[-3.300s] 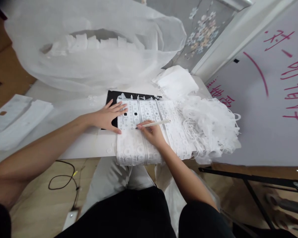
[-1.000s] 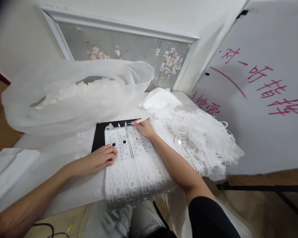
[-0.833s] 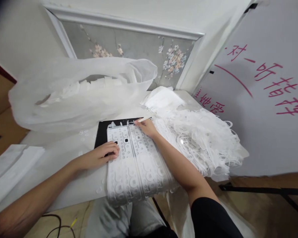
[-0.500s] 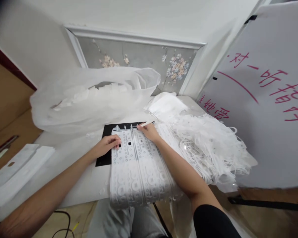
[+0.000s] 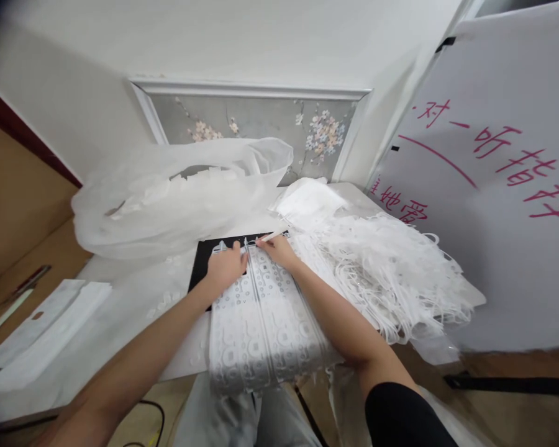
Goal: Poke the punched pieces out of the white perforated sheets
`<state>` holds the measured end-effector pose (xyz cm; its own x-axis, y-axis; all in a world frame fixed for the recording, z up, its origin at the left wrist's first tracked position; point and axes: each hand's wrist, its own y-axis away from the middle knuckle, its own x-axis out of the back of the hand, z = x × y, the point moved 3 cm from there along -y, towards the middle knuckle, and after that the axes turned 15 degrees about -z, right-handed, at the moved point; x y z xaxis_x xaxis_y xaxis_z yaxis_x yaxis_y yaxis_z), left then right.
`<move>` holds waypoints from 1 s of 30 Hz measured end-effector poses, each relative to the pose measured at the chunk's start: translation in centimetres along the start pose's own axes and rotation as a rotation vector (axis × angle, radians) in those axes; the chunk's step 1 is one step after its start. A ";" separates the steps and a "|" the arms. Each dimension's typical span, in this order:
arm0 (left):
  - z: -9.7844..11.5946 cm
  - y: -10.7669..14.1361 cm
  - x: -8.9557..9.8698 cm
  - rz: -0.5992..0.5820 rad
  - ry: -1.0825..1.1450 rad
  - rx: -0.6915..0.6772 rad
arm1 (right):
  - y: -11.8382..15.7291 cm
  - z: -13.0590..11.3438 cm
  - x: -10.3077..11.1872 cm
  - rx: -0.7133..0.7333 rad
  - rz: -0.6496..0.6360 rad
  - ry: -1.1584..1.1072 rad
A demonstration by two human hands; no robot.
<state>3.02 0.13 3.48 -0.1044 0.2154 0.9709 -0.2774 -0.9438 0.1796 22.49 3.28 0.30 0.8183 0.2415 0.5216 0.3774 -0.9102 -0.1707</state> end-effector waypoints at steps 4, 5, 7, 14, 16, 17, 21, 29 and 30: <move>1.4 0.5 -0.7 0.039 -0.075 -0.059 | -0.1 -0.4 0.2 0.007 -0.030 0.028; 1.3 0.6 -0.8 0.031 -0.074 -0.076 | -0.2 -0.5 0.3 0.010 -0.033 0.039; 0.8 0.7 -0.8 0.035 -0.073 -0.116 | -0.2 -0.6 0.4 0.017 -0.038 0.059; 1.0 0.5 -0.7 0.203 -0.033 -0.360 | 0.2 -1.1 0.1 0.092 -0.063 0.235; 0.8 0.0 -1.1 0.211 -0.001 -0.368 | 0.3 -1.4 -0.1 0.148 -0.102 0.358; 0.7 -0.3 -1.3 0.205 0.011 -0.361 | 0.4 -1.6 -0.3 0.175 -0.123 0.427; 0.3 -1.3 -2.5 0.116 0.010 -0.355 | 0.5 -2.1 -0.9 0.208 -0.146 0.701; 0.3 -1.3 -2.7 -0.027 -0.015 -0.385 | -0.3 -0.7 0.7 -0.012 0.065 0.609; 0.4 -1.3 -2.7 -0.037 -0.012 -0.384 | -0.2 -0.2 1.4 -0.040 0.109 0.506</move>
<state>3.99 0.68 0.73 -0.0774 0.2426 0.9670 -0.6183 -0.7725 0.1443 23.46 3.68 1.24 0.5361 -0.0398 0.8432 0.2765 -0.9355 -0.2200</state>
